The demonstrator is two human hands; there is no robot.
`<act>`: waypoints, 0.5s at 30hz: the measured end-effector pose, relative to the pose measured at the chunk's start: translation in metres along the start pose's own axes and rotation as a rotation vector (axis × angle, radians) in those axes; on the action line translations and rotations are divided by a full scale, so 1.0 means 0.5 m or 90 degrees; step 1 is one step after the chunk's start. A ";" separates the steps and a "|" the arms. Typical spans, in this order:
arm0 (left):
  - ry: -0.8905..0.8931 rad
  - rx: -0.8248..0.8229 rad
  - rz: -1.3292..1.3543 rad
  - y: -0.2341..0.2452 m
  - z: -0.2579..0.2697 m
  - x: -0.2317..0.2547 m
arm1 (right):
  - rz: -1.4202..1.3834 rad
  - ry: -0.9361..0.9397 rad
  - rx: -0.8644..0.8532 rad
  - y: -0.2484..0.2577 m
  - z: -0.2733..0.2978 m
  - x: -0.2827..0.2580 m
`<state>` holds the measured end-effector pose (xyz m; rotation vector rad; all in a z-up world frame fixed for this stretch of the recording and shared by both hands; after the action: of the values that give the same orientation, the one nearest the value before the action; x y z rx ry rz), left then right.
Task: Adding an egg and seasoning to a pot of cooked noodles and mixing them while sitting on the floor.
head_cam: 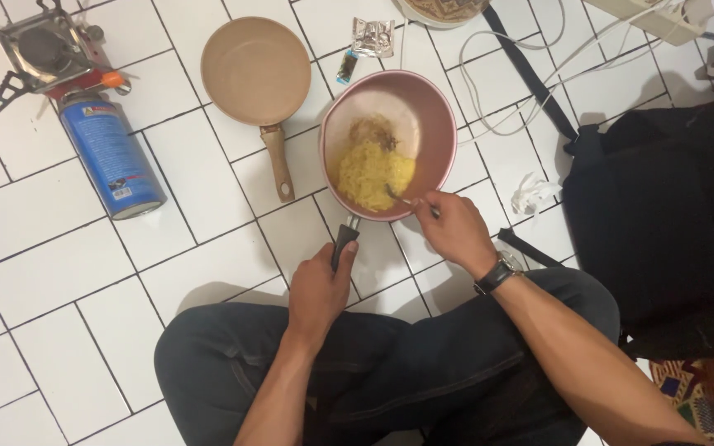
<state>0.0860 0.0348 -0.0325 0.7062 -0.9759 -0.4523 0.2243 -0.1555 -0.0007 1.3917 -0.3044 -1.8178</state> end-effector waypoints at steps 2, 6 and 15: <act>0.005 -0.004 0.008 0.002 -0.001 0.003 | -0.010 -0.029 -0.010 0.000 0.001 0.001; 0.004 0.010 0.006 -0.002 -0.001 -0.005 | 0.000 0.003 -0.004 -0.012 -0.010 0.024; 0.009 -0.008 0.011 -0.006 -0.009 -0.001 | -0.241 0.024 0.037 0.012 -0.034 0.069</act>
<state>0.0893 0.0345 -0.0366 0.6883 -0.9648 -0.4370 0.2397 -0.1793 -0.0269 1.6056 -0.0756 -2.0953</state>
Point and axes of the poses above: each hand's wrist, its own z-axis away from the middle knuckle, its own y-axis out of the back of the hand, x = y × z, the point moved 10 cm from there along -z, towards the middle knuckle, and after that the axes turned 13 degrees about -z, right-handed, at the moved point
